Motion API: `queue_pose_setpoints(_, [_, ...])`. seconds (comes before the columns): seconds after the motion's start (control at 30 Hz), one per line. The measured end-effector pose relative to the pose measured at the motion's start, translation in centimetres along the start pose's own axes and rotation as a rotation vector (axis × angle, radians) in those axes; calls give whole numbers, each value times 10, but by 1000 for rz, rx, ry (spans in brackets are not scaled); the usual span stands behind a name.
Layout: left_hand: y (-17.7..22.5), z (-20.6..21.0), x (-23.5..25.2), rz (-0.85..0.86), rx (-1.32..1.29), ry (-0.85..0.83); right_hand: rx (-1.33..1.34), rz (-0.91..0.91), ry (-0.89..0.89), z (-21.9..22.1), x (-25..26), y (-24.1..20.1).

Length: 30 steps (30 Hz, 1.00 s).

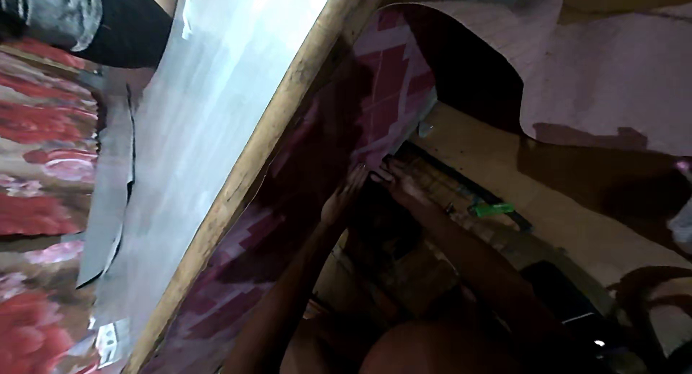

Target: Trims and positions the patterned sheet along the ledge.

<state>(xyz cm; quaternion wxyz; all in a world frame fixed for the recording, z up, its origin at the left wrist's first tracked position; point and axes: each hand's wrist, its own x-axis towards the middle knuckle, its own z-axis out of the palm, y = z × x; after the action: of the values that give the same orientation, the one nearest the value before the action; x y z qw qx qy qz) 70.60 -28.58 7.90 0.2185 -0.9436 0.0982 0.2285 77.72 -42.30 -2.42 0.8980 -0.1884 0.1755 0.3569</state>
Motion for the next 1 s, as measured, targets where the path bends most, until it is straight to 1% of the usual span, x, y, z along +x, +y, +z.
queue_pose_setpoints(0.07, [0,3,0,5,5,36,-25,2,28,3,-1,-2])
queue_pose_setpoints(0.37, [-2,18,-1,40,93,154,-213,-130,1,5,5,-7])
queue_pose_setpoints(0.43, [-2,18,-1,42,90,182,-262,-136,-17,3,6,-9])
queue_pose_setpoints(0.57, [-2,14,-1,53,120,193,-352,-167,-42,-1,11,-11])
queue_pose_setpoints(0.67, [-2,12,0,45,99,137,-435,-291,-51,1,13,-10])
queue_pose_setpoints(0.8, [0,9,0,38,53,126,-521,-435,-55,1,12,-7])
queue_pose_setpoints(0.87, [-1,8,-1,41,84,119,-576,-500,-45,-3,14,-4])
queue_pose_setpoints(1.0, [-1,9,0,38,85,109,-668,-492,9,0,16,-2])
